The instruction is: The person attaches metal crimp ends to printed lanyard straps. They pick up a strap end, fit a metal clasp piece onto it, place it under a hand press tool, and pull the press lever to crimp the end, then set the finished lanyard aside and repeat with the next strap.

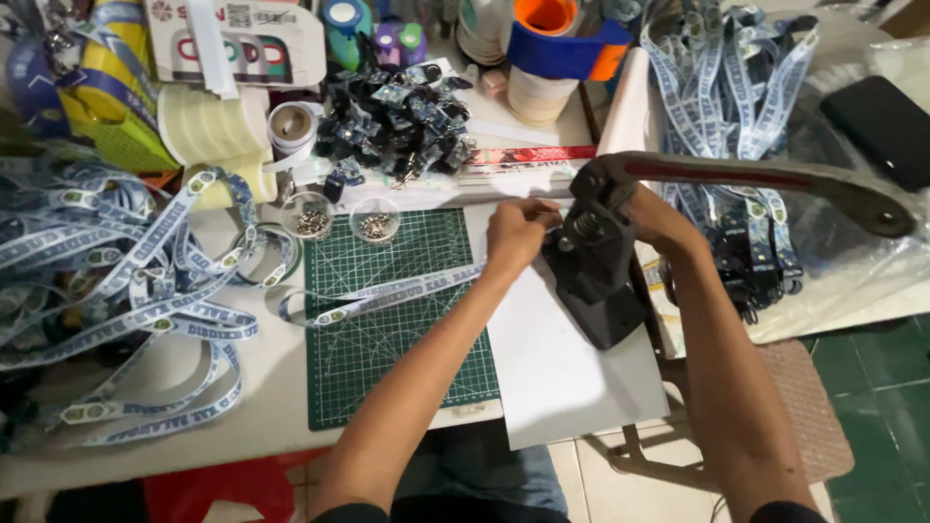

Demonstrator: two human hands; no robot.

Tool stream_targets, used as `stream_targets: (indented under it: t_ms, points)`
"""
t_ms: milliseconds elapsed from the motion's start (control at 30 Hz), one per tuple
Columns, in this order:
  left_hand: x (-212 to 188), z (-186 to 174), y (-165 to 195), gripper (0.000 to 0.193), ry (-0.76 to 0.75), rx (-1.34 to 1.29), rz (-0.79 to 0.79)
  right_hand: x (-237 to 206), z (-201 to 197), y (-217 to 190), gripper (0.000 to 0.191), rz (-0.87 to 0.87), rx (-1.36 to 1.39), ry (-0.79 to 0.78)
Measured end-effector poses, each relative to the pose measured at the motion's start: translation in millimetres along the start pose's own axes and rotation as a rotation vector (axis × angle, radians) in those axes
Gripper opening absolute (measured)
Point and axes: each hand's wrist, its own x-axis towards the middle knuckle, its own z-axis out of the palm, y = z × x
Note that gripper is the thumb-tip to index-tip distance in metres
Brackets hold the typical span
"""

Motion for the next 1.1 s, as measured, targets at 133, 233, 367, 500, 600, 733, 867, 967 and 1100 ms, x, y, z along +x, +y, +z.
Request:
stream_targets:
  t_ms: [133, 233, 367, 500, 600, 733, 867, 967, 1100]
  points:
    - [-3, -2, 7, 0.019, -0.008, 0.073, -0.028, 19, -9, 17, 0.028, 0.001, -0.162, -0.166]
    - [-6, -6, 5, 0.019, -0.065, 0.190, 0.013, 21, -14, 22, 0.027, -0.014, -0.242, -0.212]
    - [-9, -7, 3, 0.019, -0.081, 0.246, 0.121, 23, -12, 26, 0.025, -0.023, -0.328, -0.246]
    - [-14, -11, 5, 0.019, -0.112, 0.261, 0.113, 26, -6, 34, 0.024, 0.042, -0.347, -0.231]
    - [-18, -16, 8, 0.019, -0.131, 0.254, 0.095, 29, -4, 36, 0.024, -0.115, -0.353, -0.260]
    - [-22, -17, 12, 0.020, -0.133, 0.241, 0.063, 30, -4, 28, 0.021, -0.096, -0.252, -0.227]
    - [-28, -18, 12, 0.020, -0.112, 0.237, 0.108, 25, 1, 12, 0.019, 0.030, -0.156, -0.228]
    - [-30, -17, 10, 0.019, -0.072, 0.246, 0.132, 23, 4, 14, 0.017, 0.009, -0.132, -0.276]
    - [-26, -17, 4, 0.018, -0.045, 0.274, 0.253, 18, 4, 41, 0.020, 0.008, -0.108, -0.235]
